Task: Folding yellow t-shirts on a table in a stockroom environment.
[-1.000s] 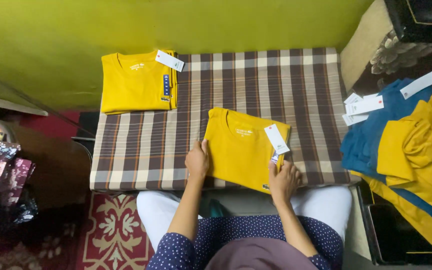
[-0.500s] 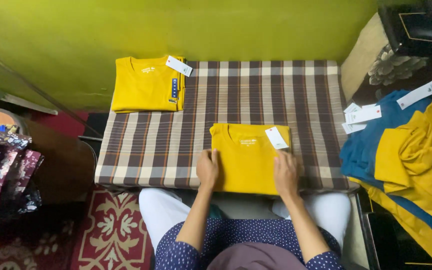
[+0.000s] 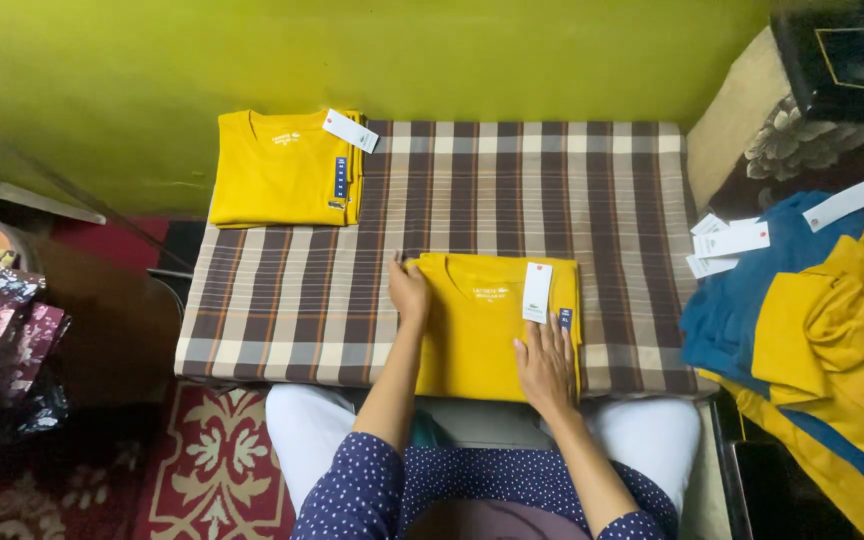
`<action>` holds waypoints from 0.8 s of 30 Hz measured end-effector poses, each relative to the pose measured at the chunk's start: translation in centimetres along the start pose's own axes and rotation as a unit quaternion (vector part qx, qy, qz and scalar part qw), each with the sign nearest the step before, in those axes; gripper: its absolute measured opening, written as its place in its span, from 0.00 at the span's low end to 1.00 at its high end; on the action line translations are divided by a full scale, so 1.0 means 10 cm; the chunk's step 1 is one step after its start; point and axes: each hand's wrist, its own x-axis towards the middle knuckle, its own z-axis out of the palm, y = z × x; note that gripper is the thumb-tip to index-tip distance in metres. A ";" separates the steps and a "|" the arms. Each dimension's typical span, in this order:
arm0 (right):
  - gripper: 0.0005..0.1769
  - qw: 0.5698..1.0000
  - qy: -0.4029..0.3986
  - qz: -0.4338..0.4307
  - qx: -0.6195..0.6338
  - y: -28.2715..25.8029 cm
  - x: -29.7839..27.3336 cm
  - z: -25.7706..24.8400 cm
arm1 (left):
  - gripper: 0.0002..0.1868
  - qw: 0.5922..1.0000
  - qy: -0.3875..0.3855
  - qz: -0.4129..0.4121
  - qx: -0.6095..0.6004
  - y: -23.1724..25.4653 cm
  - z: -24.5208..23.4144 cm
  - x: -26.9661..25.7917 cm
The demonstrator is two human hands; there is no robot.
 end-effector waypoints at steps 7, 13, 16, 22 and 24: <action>0.33 0.999 -0.019 0.036 -0.029 0.00 0.24 -0.08 | 0.39 0.849 -0.238 0.368 0.294 0.32 -0.44 -1.35; 0.35 0.997 0.021 0.062 -0.035 0.06 0.68 -0.06 | 0.35 0.882 -0.155 0.324 0.305 0.33 -0.24 -1.14; 0.36 0.996 0.030 0.059 -0.053 -0.06 0.69 -0.19 | 0.36 0.874 -0.165 0.315 0.332 0.32 -0.19 -1.08; 0.33 0.997 -0.040 -0.065 -0.030 -0.18 0.61 -0.31 | 0.32 0.862 -0.169 0.337 0.338 0.22 -0.15 -1.07; 0.33 0.996 0.009 -0.075 -0.048 -0.18 0.63 -0.22 | 0.33 0.861 -0.168 0.342 0.338 0.24 -0.15 -1.04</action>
